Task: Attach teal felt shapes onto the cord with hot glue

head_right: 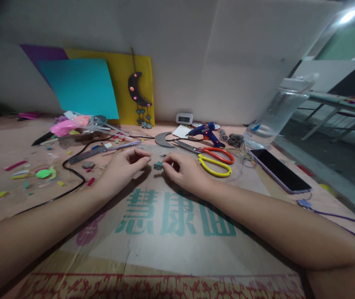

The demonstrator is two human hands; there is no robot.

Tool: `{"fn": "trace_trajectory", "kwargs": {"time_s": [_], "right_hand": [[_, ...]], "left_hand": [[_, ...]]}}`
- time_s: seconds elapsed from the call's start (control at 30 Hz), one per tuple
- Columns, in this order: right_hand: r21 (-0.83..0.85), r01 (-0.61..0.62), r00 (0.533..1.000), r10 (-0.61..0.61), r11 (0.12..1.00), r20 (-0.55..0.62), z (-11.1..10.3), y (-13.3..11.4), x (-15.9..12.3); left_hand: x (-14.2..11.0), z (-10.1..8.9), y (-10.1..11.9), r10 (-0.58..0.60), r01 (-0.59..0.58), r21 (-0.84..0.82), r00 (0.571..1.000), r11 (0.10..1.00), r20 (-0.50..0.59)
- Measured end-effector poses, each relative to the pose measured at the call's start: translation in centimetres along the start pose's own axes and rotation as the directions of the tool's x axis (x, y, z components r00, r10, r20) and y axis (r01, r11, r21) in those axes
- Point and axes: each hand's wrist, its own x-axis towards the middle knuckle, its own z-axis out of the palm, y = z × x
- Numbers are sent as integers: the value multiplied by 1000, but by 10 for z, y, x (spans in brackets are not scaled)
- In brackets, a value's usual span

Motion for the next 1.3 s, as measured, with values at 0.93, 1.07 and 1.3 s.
{"fn": "trace_trajectory", "kwargs": {"time_s": [0.93, 1.07, 1.3], "right_hand": [[127, -44, 994, 56, 991, -90, -5, -5, 1], [136, -43, 997, 50, 990, -51, -3, -5, 0], [265, -73, 996, 84, 961, -30, 0, 2, -1]], "left_hand": [[-3, 6, -9, 192, -219, 146, 965, 965, 180], [-3, 6, -10, 243, -269, 189, 959, 945, 148], [-1, 6, -12, 245, -268, 156, 957, 951, 152]]}}
